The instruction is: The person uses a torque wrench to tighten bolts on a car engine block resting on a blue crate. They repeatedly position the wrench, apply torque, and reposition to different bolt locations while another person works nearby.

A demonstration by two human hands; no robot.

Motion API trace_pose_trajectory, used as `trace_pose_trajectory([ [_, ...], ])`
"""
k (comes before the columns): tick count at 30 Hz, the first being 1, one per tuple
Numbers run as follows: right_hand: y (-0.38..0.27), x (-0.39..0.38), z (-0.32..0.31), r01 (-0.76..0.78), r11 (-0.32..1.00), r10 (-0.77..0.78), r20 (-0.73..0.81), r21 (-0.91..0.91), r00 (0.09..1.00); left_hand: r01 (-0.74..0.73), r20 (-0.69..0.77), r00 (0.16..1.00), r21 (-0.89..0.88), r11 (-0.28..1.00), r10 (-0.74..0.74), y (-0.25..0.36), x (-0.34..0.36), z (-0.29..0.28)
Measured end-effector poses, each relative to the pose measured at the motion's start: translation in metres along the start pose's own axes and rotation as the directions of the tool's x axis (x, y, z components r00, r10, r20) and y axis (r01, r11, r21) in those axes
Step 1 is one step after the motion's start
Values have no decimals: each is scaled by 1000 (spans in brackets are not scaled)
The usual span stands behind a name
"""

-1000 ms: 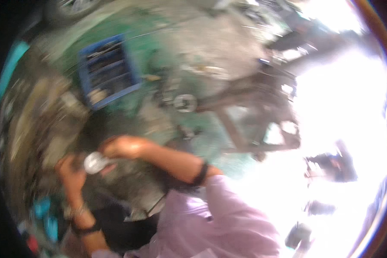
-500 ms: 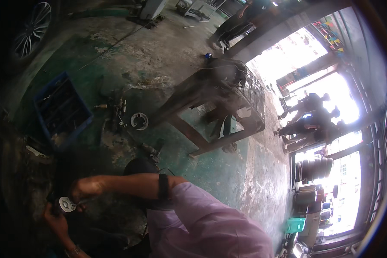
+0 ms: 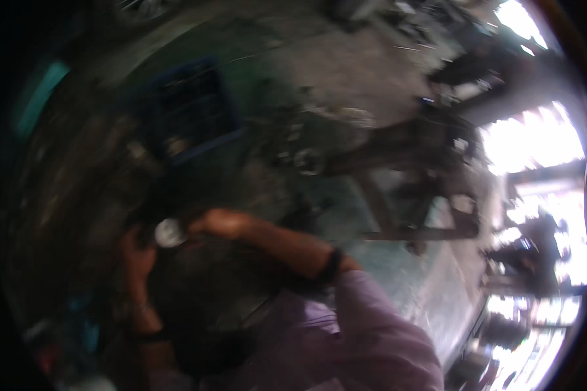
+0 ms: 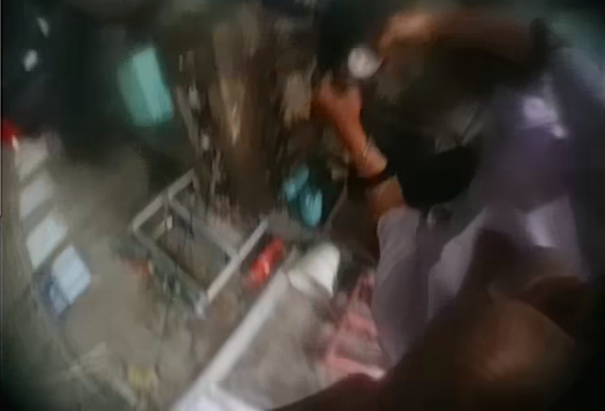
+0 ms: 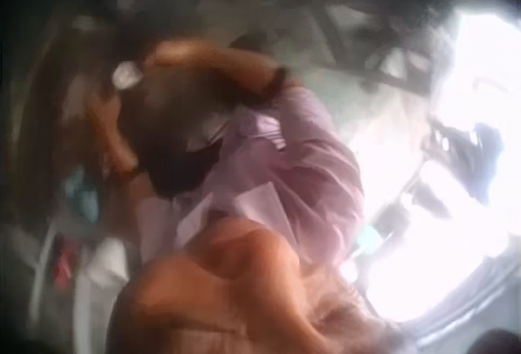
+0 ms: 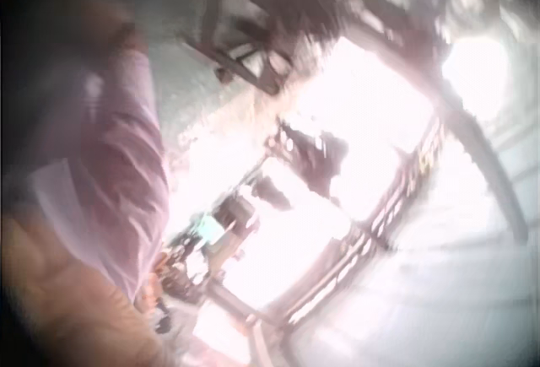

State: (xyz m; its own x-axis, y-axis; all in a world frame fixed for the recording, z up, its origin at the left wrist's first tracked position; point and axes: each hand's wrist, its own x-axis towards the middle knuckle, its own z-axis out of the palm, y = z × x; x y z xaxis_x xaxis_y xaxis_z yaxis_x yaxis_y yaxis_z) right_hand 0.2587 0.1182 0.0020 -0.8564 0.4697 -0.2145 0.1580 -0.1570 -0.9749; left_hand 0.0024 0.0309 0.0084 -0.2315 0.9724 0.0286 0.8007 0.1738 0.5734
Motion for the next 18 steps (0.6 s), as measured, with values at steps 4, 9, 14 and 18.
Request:
trace_pose_trajectory([
  [4,-30,-6,0,-73,968,69,24,240,997,-252,-186,956,-138,958,225,22,2,-9],
  [9,-65,-12,-1,-123,924,92,100,361,991,-218,-108,974,-216,952,198,65,9,-39],
  [14,-63,-11,-1,-146,854,98,121,499,988,-197,-93,979,-210,958,181,75,10,-46],
  [18,-63,-12,-4,-109,877,62,114,469,991,-207,-132,973,-148,967,189,71,7,-45],
])
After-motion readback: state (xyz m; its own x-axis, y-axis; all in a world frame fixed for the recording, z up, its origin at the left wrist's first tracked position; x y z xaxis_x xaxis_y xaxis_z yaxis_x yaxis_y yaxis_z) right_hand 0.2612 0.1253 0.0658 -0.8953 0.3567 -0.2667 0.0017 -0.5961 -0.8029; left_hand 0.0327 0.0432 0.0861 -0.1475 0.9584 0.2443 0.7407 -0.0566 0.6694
